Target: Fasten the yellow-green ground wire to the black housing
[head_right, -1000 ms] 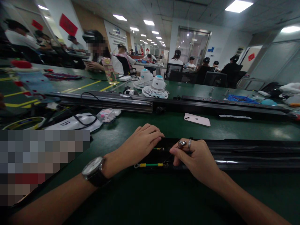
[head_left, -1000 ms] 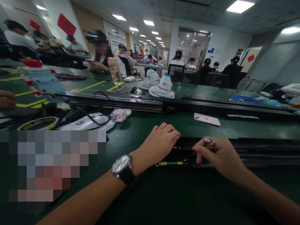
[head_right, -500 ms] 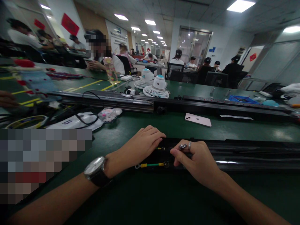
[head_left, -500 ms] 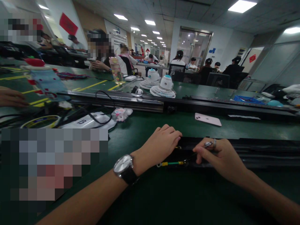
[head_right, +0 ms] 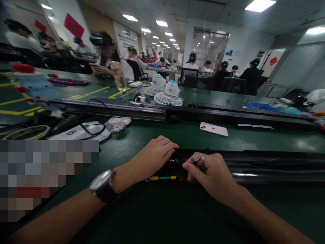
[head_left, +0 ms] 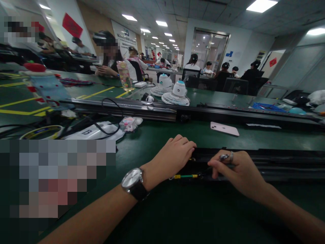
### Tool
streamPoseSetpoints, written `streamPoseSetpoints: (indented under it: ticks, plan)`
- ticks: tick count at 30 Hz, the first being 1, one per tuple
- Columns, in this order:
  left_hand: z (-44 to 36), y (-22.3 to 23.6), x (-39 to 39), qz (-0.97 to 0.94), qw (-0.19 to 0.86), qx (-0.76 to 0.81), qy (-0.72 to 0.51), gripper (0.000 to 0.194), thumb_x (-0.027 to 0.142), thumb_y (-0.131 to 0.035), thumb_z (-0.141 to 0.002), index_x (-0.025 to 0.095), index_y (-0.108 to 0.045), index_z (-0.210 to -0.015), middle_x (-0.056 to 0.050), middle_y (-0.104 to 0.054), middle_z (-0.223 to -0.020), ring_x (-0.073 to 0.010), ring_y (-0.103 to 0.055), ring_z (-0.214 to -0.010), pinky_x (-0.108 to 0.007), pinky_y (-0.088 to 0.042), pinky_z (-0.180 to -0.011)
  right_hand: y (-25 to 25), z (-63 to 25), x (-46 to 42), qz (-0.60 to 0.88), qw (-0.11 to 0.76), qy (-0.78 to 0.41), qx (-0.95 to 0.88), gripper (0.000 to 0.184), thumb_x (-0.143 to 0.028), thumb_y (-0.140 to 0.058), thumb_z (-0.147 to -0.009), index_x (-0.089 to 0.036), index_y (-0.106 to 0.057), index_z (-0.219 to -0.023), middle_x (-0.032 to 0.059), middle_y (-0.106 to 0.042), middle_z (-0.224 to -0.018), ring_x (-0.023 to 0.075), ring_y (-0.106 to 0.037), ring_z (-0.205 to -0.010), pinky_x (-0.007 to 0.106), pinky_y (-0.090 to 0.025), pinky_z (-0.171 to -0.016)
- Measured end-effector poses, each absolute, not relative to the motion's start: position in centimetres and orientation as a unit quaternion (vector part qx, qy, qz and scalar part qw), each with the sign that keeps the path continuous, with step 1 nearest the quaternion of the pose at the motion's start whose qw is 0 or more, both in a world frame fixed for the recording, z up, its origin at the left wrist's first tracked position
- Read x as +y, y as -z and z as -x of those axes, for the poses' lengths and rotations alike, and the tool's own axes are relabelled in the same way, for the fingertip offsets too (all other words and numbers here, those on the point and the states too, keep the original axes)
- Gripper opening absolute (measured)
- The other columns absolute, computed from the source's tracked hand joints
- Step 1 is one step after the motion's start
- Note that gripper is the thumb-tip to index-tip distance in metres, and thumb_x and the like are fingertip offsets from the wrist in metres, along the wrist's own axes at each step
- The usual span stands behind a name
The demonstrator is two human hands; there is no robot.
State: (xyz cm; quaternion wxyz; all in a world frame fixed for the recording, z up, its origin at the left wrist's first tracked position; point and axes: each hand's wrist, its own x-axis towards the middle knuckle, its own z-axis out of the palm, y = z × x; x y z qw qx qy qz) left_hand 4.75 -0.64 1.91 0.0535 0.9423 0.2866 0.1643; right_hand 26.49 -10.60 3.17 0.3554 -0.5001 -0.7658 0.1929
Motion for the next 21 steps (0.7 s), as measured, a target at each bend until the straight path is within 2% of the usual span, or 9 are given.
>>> streamPoseSetpoints:
  ticks: [21]
  plan:
    - [-4.76, -2.08, -0.71, -0.944, 0.058, 0.282, -0.164, 0.033, 0.028, -0.033, -0.106, 0.021, -0.061, -0.122, -0.007, -0.063, -0.113, -0.0209, -0.054, -0.107, -0.037, -0.044, -0.094, -3.17, -26.58, -10.58, 0.495, 0.356, -0.185, -0.771, 0.031, -0.029, -0.055, -0.101, -0.022, -0.07, -0.075, -0.0021, -0.074, -0.073, 0.0145, -0.069, -0.067, 0.026, -0.049, -0.067]
